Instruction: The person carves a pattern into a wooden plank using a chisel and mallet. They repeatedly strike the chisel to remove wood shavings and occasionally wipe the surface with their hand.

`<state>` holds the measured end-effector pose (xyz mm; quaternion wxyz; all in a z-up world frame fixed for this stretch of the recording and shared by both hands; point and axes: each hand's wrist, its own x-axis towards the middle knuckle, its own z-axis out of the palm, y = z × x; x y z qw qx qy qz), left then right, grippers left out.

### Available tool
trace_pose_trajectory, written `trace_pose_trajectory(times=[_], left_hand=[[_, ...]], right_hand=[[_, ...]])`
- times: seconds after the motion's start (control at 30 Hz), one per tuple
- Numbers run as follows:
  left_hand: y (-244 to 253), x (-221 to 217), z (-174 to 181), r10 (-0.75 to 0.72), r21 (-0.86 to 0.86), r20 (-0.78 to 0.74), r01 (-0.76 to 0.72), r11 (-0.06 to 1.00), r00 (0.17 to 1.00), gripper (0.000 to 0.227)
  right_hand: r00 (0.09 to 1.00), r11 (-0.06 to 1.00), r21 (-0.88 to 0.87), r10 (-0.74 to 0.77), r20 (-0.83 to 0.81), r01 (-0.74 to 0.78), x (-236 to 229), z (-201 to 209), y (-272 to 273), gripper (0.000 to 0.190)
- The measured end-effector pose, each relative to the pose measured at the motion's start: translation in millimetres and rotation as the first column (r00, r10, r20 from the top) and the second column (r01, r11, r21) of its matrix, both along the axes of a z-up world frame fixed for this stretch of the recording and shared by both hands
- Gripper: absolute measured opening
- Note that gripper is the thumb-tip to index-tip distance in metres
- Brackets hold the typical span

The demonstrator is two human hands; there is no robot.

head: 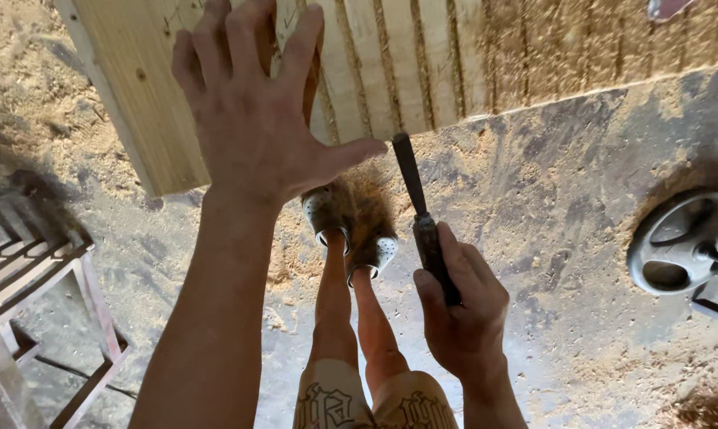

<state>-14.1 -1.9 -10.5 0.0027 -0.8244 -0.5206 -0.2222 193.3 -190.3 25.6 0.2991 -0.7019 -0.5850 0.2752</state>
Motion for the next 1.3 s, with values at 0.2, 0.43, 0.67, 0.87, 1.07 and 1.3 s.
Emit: trace_pose_trajectory(times=[0.2,0.43,0.67,0.87,1.07,1.3], left_hand=[[1.5,-0.5,-0.8,0.002,-0.003,0.001,-0.002,1.000,1.000,0.114],[0.5,0.8,-1.8,0.011,-0.018,-0.006,-0.011,1.000,1.000,0.113],[2.9,2.2,2.1,0.025,-0.007,-0.024,-0.025,1.000,0.999,0.109],[3.3,1.7,4.0,0.024,-0.031,0.001,-0.024,0.999,1.000,0.104],[5.0,3.6,1.5,0.028,-0.010,-0.024,-0.028,1.000,0.999,0.106],[4.3,2.6,-1.8,0.035,-0.018,-0.031,-0.035,0.999,0.999,0.096]], right_hand=[[0.999,0.998,-0.064,-0.017,-0.048,0.014,-5.9,4.6,1.7,0.051],[0.999,0.994,-0.101,0.028,-0.027,-0.030,-2.9,12.4,1.4,0.052],[0.989,0.998,-0.069,-0.001,-0.145,-0.009,-2.4,11.0,2.9,0.050],[0.985,0.997,-0.077,-0.008,-0.171,-0.005,-2.3,5.9,1.4,0.049],[0.977,0.999,-0.052,-0.011,-0.214,-0.001,-6.5,2.7,-0.2,0.051],[0.966,0.999,-0.037,-0.012,-0.258,0.003,-5.6,-2.3,4.4,0.048]])
